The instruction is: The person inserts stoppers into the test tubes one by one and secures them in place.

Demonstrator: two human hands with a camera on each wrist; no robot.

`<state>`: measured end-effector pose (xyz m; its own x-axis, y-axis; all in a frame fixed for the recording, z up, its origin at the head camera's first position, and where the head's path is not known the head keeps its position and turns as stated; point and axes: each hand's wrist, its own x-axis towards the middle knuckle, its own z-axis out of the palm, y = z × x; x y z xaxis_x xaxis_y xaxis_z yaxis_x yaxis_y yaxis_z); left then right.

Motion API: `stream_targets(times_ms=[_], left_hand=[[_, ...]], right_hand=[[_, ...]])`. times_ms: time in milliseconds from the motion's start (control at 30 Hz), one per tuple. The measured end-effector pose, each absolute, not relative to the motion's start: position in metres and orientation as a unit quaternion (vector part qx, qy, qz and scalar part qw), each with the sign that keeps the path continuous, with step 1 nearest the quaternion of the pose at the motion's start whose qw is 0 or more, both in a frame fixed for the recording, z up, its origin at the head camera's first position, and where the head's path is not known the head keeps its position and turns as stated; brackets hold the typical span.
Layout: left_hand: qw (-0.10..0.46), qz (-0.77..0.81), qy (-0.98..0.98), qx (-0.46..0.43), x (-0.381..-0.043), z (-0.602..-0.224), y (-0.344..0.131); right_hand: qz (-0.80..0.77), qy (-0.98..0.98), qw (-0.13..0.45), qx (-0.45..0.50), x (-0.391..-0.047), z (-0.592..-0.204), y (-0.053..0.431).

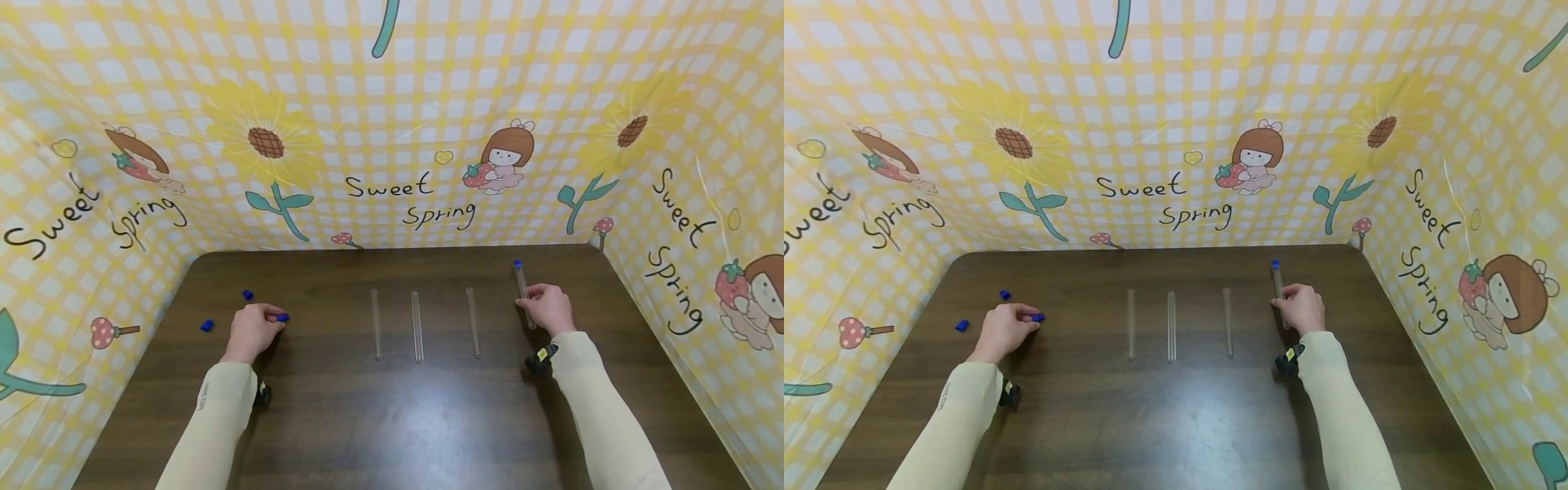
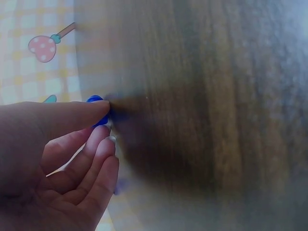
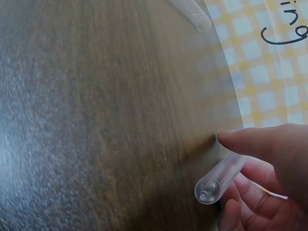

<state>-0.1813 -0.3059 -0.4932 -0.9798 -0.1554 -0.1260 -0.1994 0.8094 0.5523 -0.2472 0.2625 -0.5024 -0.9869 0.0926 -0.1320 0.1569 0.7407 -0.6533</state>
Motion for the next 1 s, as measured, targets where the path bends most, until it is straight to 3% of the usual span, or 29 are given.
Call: stream_targets(times_ms=[733,1000], left_hand=[[0.017,0.303,0.948,-0.095,-0.1799,-0.4950,-0.3049],[-0.013,0.313,0.946,-0.080,-0.1774,-0.4925,-0.2995]], right_hand=[[-0.353,0.933,0.033,0.060,-0.2462,-0.5033,0.2615],[-0.356,0.932,0.034,0.065,-0.2456,-0.5035,0.2618]])
